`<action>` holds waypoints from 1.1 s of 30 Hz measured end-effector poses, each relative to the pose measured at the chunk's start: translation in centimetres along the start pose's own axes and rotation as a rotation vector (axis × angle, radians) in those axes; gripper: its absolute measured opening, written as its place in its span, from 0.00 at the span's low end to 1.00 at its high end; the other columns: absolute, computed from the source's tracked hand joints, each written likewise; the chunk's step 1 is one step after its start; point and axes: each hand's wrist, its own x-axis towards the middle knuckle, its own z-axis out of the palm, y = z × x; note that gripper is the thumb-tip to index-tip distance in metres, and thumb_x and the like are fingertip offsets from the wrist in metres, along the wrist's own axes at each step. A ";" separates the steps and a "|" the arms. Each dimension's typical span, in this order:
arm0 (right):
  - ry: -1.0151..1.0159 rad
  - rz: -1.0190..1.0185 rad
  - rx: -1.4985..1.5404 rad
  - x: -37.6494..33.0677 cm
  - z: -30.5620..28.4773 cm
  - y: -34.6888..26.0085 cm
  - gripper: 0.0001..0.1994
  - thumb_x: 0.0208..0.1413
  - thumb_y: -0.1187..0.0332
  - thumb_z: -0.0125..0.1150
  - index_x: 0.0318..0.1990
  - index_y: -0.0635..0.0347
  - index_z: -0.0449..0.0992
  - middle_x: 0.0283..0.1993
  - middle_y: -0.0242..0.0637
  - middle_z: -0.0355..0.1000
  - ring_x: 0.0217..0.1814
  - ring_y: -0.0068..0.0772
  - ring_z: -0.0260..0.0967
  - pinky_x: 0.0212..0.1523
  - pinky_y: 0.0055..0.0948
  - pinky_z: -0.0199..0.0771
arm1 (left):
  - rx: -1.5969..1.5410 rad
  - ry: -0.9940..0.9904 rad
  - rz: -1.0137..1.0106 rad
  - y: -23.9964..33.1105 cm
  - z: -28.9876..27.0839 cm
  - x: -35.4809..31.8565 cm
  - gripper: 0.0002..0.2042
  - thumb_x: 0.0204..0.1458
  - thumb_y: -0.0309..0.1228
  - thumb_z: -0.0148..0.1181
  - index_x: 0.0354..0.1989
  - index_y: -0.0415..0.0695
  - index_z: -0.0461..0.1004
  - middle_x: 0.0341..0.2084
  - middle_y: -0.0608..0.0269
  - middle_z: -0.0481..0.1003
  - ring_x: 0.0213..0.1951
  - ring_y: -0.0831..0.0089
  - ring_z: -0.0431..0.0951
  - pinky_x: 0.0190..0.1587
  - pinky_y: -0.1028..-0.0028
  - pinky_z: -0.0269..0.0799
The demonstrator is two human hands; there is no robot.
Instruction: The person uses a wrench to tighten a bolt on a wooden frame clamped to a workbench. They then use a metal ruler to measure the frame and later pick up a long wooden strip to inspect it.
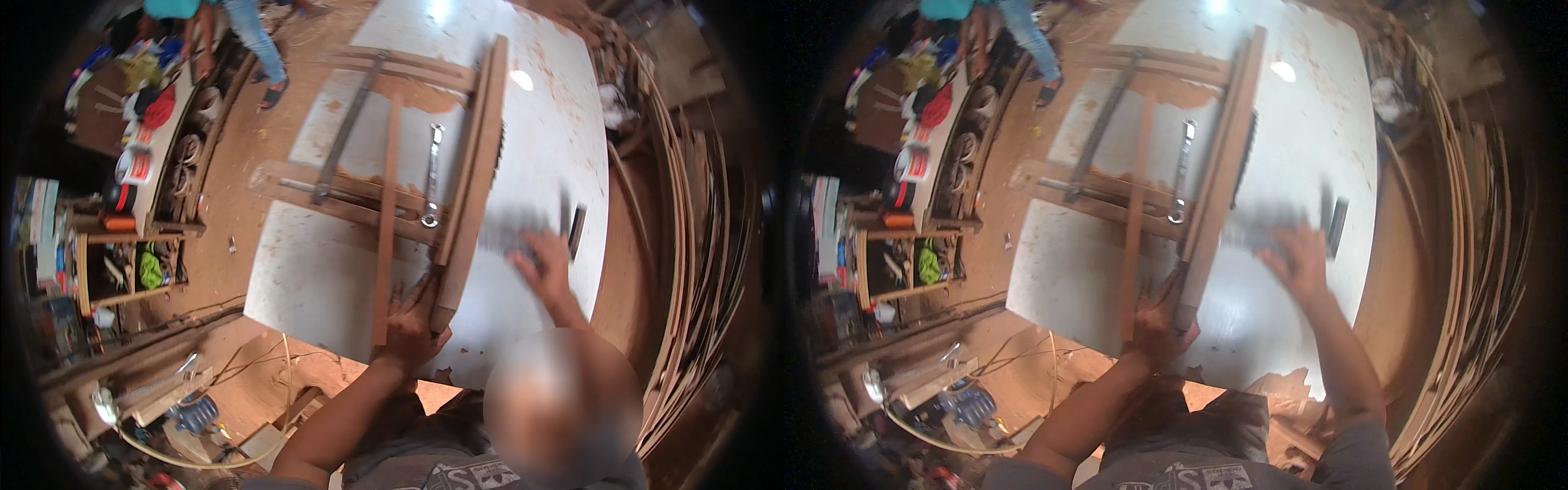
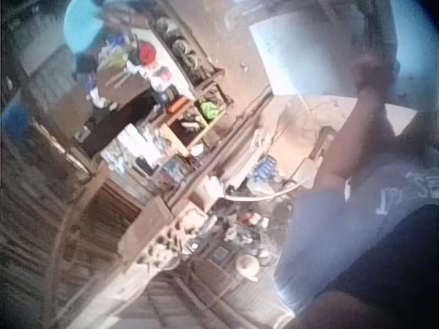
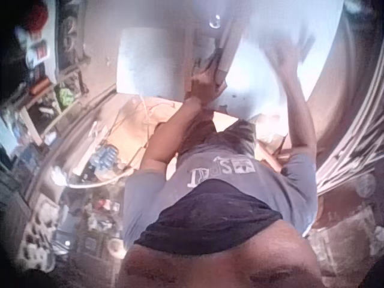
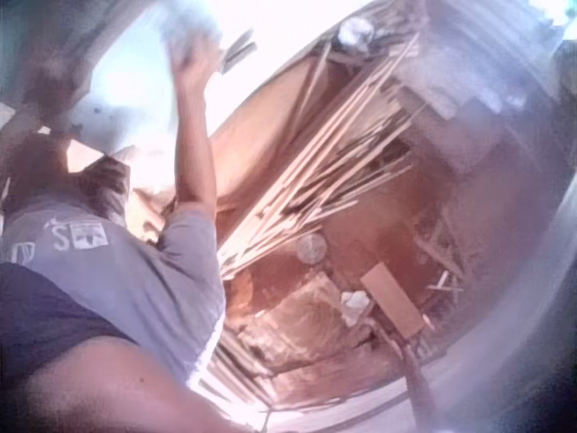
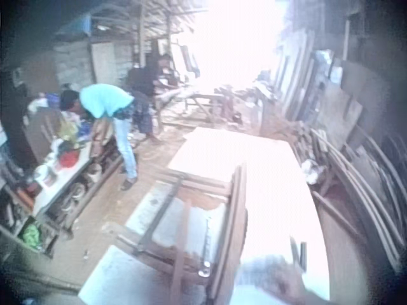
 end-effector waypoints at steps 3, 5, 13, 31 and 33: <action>-0.296 0.027 0.063 -5.8 -2.1 -2.9 0.24 0.45 0.55 0.83 0.50 0.50 0.84 0.42 0.36 0.76 0.49 0.45 0.70 0.51 0.45 0.64 | -0.036 0.084 0.053 0.0 -0.4 -0.2 0.42 0.40 0.32 0.72 0.68 0.32 0.67 0.62 0.40 0.74 0.62 0.48 0.77 0.73 0.41 0.59; -0.413 0.004 0.147 -8.4 -3.4 -4.4 0.25 0.45 0.51 0.82 0.50 0.49 0.84 0.43 0.36 0.74 0.50 0.45 0.70 0.54 0.48 0.65 | -0.081 0.101 0.044 0.0 0.2 -0.3 0.40 0.39 0.33 0.73 0.64 0.28 0.69 0.61 0.36 0.74 0.65 0.48 0.73 0.75 0.41 0.53; 0.001 -0.168 0.252 8.0 -2.2 -11.8 0.13 0.57 0.70 0.68 0.50 0.60 0.82 0.41 0.48 0.77 0.46 0.52 0.74 0.47 0.46 0.74 | -0.057 0.141 0.076 0.1 0.1 -0.5 0.40 0.41 0.35 0.71 0.64 0.26 0.67 0.63 0.34 0.72 0.68 0.47 0.70 0.77 0.42 0.51; -0.502 0.504 0.863 25.4 7.3 -11.7 0.15 0.68 0.62 0.64 0.50 0.67 0.82 0.32 0.35 0.76 0.33 0.21 0.74 0.34 0.28 0.75 | -0.141 0.623 -0.162 -6.9 -11.7 -0.3 0.20 0.61 0.34 0.63 0.59 0.38 0.75 0.53 0.44 0.80 0.54 0.48 0.79 0.62 0.55 0.73; -0.651 0.405 0.730 26.6 6.6 -14.7 0.16 0.69 0.59 0.63 0.48 0.66 0.83 0.27 0.33 0.71 0.30 0.22 0.68 0.33 0.29 0.69 | 0.312 0.671 -0.412 -13.2 -9.7 0.4 0.22 0.63 0.37 0.60 0.62 0.39 0.73 0.62 0.42 0.73 0.67 0.45 0.69 0.73 0.45 0.58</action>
